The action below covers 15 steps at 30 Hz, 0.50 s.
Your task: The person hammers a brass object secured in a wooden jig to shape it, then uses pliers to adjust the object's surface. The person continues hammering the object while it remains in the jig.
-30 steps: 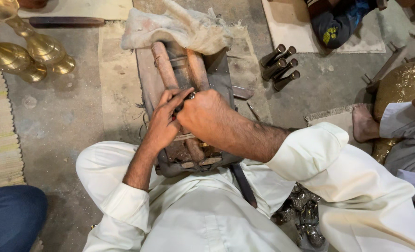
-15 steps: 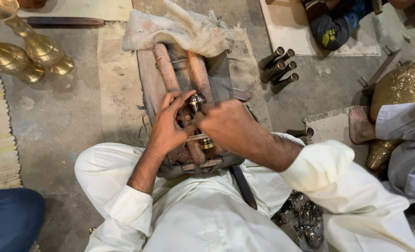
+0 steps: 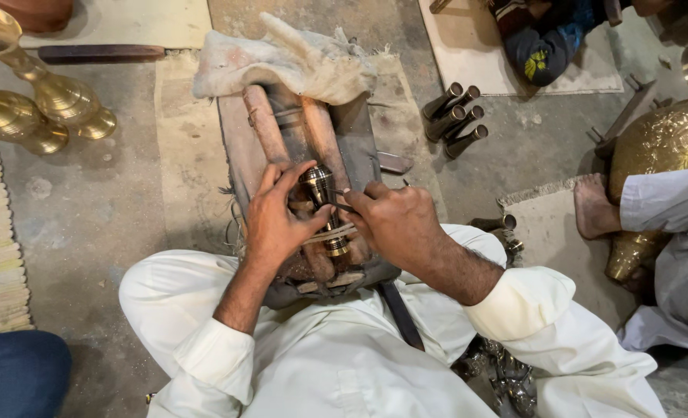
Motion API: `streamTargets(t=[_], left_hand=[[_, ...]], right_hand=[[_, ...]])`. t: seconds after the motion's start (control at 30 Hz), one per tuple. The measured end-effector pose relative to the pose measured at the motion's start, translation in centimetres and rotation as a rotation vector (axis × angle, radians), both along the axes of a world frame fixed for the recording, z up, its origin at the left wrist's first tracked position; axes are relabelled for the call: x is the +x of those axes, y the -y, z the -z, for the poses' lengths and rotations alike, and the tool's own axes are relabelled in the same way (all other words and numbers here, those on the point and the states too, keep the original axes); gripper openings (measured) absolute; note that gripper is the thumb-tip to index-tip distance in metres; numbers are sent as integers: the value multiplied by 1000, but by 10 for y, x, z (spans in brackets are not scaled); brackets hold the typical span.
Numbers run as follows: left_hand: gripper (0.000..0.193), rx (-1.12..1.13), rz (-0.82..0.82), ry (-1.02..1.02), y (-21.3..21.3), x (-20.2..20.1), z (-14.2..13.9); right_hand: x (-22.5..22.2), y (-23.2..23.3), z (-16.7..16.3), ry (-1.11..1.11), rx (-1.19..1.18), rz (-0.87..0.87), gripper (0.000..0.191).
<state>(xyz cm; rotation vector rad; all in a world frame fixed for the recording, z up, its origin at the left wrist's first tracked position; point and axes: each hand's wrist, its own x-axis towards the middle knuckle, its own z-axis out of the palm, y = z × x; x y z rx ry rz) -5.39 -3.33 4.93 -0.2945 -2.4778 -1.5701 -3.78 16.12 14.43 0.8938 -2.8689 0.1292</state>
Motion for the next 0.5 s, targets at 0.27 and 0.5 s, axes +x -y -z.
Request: streamTargets(t=[0.27, 0.5], left_hand=[[70, 16, -24, 10, -3, 0, -1], [70, 42, -19, 23, -3, 0, 0]], right_hand=[[-1, 0, -3, 18, -6, 22, 23], [-2, 0, -4, 14, -64, 13, 22]])
